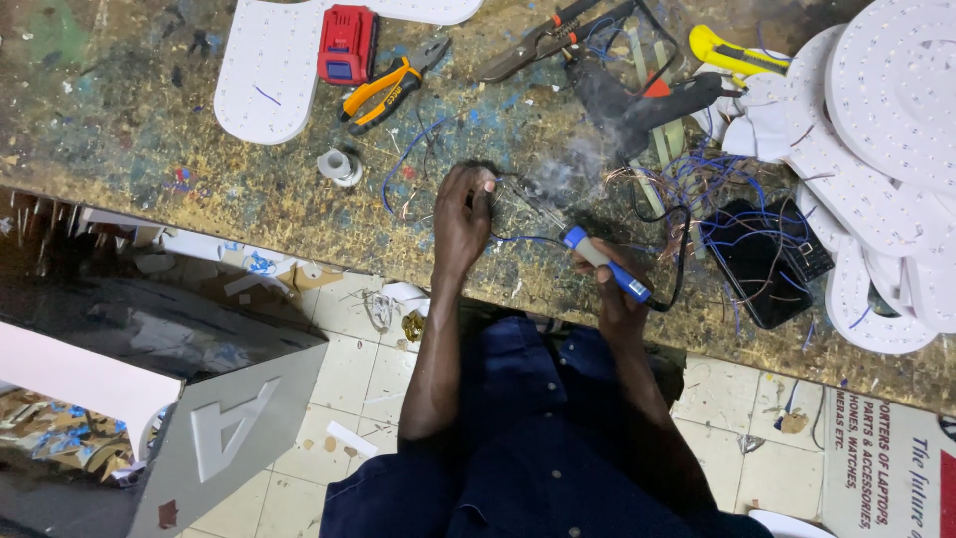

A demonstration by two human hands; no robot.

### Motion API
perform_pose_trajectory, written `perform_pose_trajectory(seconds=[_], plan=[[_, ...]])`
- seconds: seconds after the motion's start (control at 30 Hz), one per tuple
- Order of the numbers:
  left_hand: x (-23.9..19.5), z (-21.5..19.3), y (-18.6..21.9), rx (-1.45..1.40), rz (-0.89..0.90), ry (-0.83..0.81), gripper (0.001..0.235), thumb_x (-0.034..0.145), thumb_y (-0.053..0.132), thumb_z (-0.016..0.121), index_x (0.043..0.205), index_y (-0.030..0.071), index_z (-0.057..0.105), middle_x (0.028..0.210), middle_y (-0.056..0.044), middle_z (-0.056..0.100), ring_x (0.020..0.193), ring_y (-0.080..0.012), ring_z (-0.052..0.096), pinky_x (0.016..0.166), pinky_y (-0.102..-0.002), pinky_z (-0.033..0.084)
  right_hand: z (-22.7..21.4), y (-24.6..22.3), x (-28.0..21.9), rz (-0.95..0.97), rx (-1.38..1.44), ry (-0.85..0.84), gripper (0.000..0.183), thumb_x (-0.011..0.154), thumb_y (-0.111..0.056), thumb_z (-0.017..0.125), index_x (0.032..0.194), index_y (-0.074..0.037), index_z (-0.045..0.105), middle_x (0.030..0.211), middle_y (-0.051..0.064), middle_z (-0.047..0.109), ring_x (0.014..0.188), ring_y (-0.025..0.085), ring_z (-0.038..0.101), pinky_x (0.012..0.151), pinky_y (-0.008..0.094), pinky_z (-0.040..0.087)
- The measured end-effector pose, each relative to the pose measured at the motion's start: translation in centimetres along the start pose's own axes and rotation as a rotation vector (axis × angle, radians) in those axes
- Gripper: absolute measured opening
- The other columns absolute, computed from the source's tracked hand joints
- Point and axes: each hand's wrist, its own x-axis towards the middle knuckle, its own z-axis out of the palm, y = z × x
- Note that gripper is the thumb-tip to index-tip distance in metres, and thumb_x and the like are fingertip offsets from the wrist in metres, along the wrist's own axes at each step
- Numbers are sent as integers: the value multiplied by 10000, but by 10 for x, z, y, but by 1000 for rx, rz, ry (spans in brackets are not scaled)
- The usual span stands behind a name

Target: Soldering electrical wires to LED components on foam board letters for sign assembly.

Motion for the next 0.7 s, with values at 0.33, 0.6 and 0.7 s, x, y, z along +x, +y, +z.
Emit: perform_pose_trajectory(seconds=[0.33, 0.6, 0.7], plan=[[0, 3, -8, 23, 0, -16, 99, 1132, 128, 709, 1081, 50, 743, 968, -157, 674, 1005, -443, 710, 975, -541, 559, 0, -1, -2, 8, -34, 6, 433, 1197, -289, 596, 1461, 47, 672, 1200, 274, 780, 1108, 341, 796, 886, 472, 718], [0, 3, -3, 32, -21, -12, 127, 1166, 130, 665, 1143, 42, 754, 1002, -172, 685, 1033, -448, 707, 994, -563, 560, 1, 0, -3, 19, -43, 18, 428, 1180, -277, 620, 1440, 55, 688, 1216, 264, 769, 1100, 355, 801, 860, 471, 731], [2, 5, -1, 56, -18, -9, 104, 1135, 143, 700, 1120, 52, 750, 1001, -179, 692, 1044, -467, 711, 992, -580, 559, -2, 6, -6, 49, -7, 31, 474, 1180, -296, 606, 1446, 92, 665, 1199, 301, 756, 1097, 391, 793, 863, 493, 729]])
